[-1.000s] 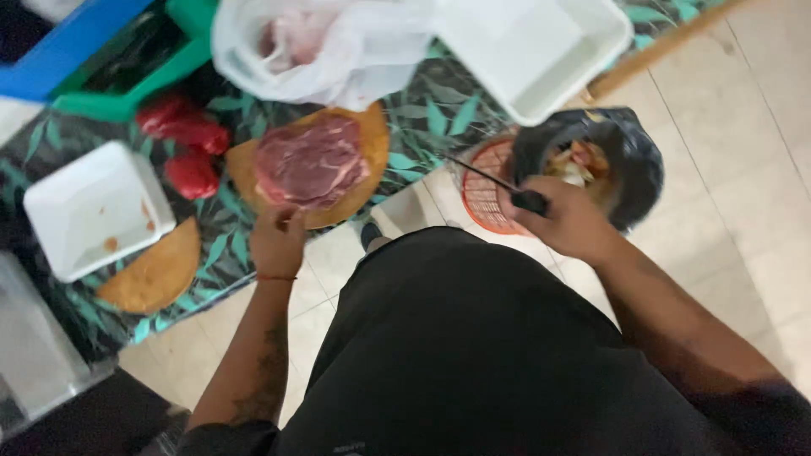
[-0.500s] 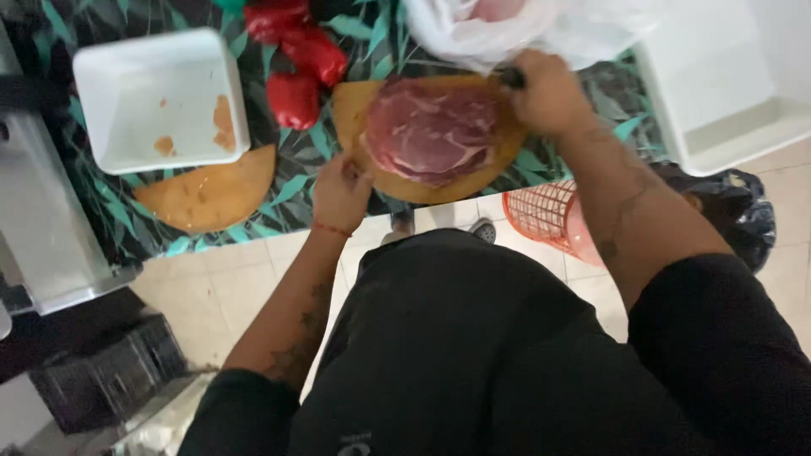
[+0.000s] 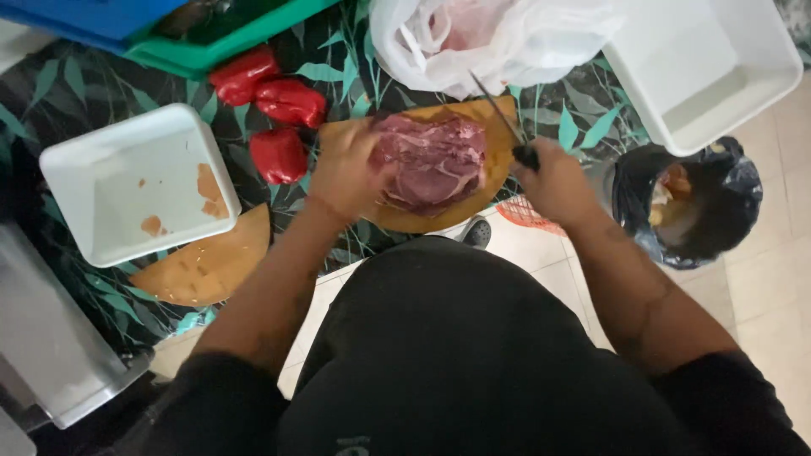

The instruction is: The person removes a large piece of raw red meat from a plastic bag and places it on a wooden cutting board. They then use a knife to slice the meat into smaller strips and cubes on the board.

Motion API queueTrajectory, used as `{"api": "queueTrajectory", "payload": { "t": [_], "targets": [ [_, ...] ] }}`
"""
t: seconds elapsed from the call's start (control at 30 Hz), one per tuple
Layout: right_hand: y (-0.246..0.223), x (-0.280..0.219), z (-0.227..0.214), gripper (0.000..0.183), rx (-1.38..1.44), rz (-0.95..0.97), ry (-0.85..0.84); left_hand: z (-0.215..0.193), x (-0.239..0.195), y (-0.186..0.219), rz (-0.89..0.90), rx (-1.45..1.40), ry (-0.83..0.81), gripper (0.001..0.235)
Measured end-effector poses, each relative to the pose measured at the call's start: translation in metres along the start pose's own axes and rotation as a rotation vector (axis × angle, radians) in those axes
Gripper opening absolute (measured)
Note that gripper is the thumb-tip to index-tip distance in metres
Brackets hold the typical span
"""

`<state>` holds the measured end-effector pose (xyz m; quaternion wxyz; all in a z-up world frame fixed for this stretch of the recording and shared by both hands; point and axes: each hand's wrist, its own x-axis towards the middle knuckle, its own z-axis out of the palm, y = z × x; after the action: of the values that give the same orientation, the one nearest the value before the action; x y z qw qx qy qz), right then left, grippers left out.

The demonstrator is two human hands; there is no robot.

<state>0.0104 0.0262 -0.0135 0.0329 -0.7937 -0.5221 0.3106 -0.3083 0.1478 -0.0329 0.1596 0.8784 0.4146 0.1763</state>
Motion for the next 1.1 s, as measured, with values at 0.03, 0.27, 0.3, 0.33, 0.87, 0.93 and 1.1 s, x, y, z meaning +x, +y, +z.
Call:
{"api": "queueTrajectory", "payload": {
  "t": [0.03, 0.27, 0.3, 0.33, 0.87, 0.93, 1.1],
  "targets": [
    [-0.003, -0.003, 0.009, 0.036, 0.006, 0.015, 0.002, 0.015, 0.0, -0.019, 0.012, -0.006, -0.01, 0.055],
    [-0.027, 0.011, 0.01, 0.038, 0.193, -0.174, 0.111, 0.037, -0.02, -0.041, -0.093, 0.174, -0.084, 0.07],
    [-0.025, 0.017, 0.011, 0.037, 0.138, -0.253, 0.133, 0.042, -0.03, -0.044, -0.059, 0.161, -0.034, 0.069],
    [-0.023, 0.015, 0.011, 0.037, 0.143, -0.243, 0.133, 0.041, -0.04, -0.035, -0.052, 0.16, -0.042, 0.069],
    [-0.029, -0.03, -0.014, 0.041, -0.038, -0.179, -0.076, -0.007, -0.015, 0.077, -0.242, 0.123, -0.028, 0.08],
    [-0.026, -0.045, -0.022, 0.043, -0.076, -0.171, -0.092, 0.022, -0.006, 0.08, -0.125, 0.044, -0.002, 0.078],
    [-0.046, -0.081, -0.038, 0.061, -0.138, -0.278, -0.078, 0.096, 0.0, 0.072, -0.033, 0.045, 0.136, 0.088]
  ]
}}
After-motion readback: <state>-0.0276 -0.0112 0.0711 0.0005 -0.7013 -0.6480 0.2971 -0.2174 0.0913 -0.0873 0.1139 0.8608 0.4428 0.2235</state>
